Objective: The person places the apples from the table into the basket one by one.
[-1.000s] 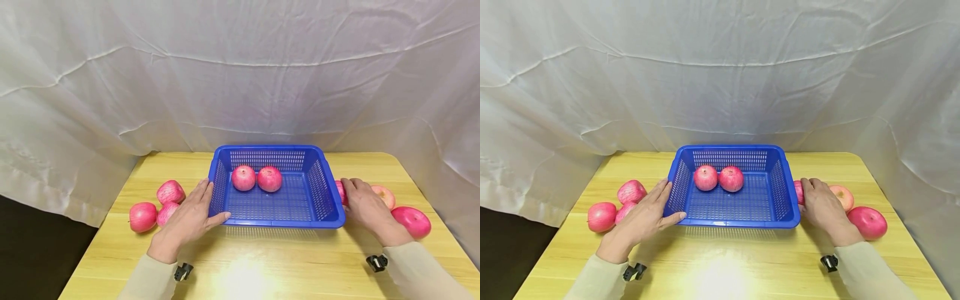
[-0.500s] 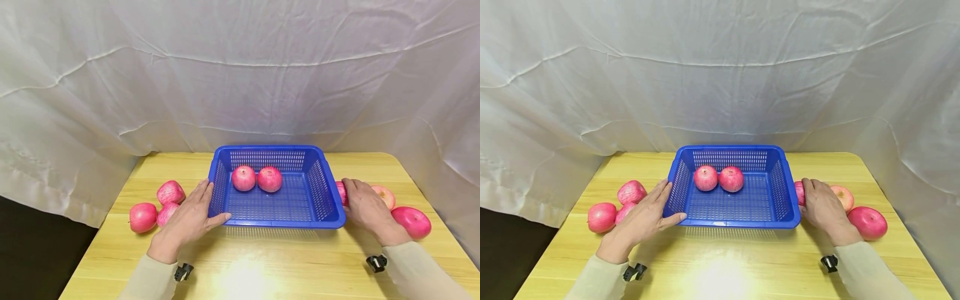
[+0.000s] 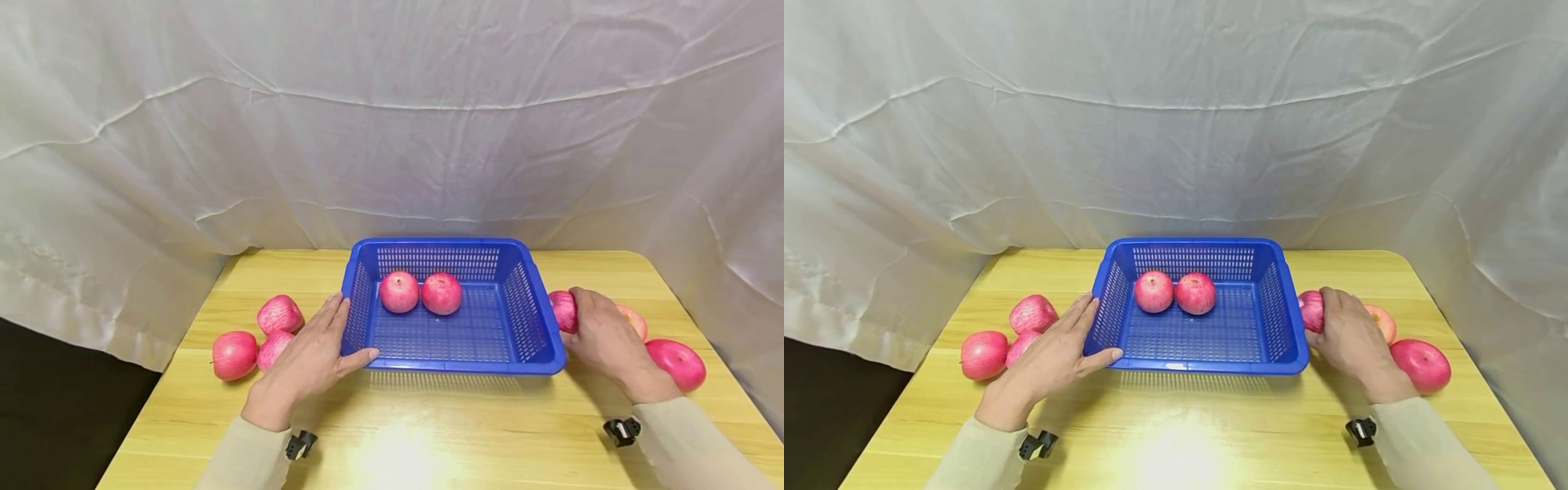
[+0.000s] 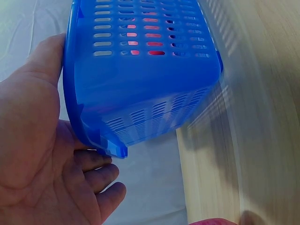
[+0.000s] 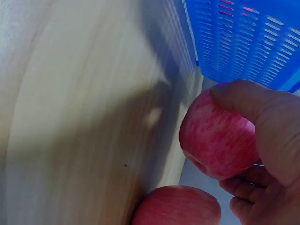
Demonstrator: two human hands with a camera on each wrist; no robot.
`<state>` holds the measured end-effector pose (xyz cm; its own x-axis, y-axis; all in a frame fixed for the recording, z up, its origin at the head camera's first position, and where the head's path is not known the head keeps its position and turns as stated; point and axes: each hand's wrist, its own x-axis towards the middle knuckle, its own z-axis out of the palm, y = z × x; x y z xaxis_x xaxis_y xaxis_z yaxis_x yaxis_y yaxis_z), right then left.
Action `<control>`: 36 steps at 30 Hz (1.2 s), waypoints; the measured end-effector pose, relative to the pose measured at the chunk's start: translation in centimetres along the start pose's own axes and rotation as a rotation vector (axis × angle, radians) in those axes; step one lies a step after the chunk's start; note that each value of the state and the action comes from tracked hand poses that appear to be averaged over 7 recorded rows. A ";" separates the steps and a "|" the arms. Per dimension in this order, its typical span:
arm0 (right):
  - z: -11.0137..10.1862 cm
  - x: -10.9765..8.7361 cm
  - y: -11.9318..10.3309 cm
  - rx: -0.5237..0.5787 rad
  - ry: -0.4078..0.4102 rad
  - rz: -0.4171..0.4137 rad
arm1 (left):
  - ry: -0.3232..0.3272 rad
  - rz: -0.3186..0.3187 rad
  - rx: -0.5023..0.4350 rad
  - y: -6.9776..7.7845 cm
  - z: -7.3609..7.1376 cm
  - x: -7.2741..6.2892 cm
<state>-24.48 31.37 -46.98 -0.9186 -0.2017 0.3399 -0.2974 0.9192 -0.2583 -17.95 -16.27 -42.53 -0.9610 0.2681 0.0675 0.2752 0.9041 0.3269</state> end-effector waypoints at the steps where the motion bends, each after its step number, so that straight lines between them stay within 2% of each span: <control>1: -0.1 0.1 0.0 0.009 0.005 0.009 | -0.001 -0.002 0.000 0.0 0.0 0.0; 7: -0.9 0.4 0.0 0.054 0.049 0.070 | -0.003 0.000 -0.001 0.0 0.0 0.0; 13: -2.1 0.8 -0.5 0.131 0.156 0.222 | 0.001 0.012 0.004 0.1 0.1 0.0; 16: -2.9 1.0 -0.8 0.152 0.181 0.271 | 0.001 0.013 0.001 0.1 0.1 0.0; 22: -4.8 2.5 -1.6 0.171 0.165 0.222 | -0.001 0.012 0.001 0.1 0.0 0.0; 30: -6.1 4.9 -5.0 0.170 0.052 0.094 | -0.006 -0.004 -0.015 0.0 0.0 -0.1; 36: -5.9 6.1 -7.3 0.245 -0.022 0.105 | -0.002 -0.005 -0.022 0.0 0.1 0.0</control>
<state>-26.43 25.43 -37.71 -0.9523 -0.1194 0.2808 -0.2520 0.8267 -0.5031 -17.97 -16.21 -42.61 -0.9623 0.2644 0.0637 0.2697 0.8978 0.3480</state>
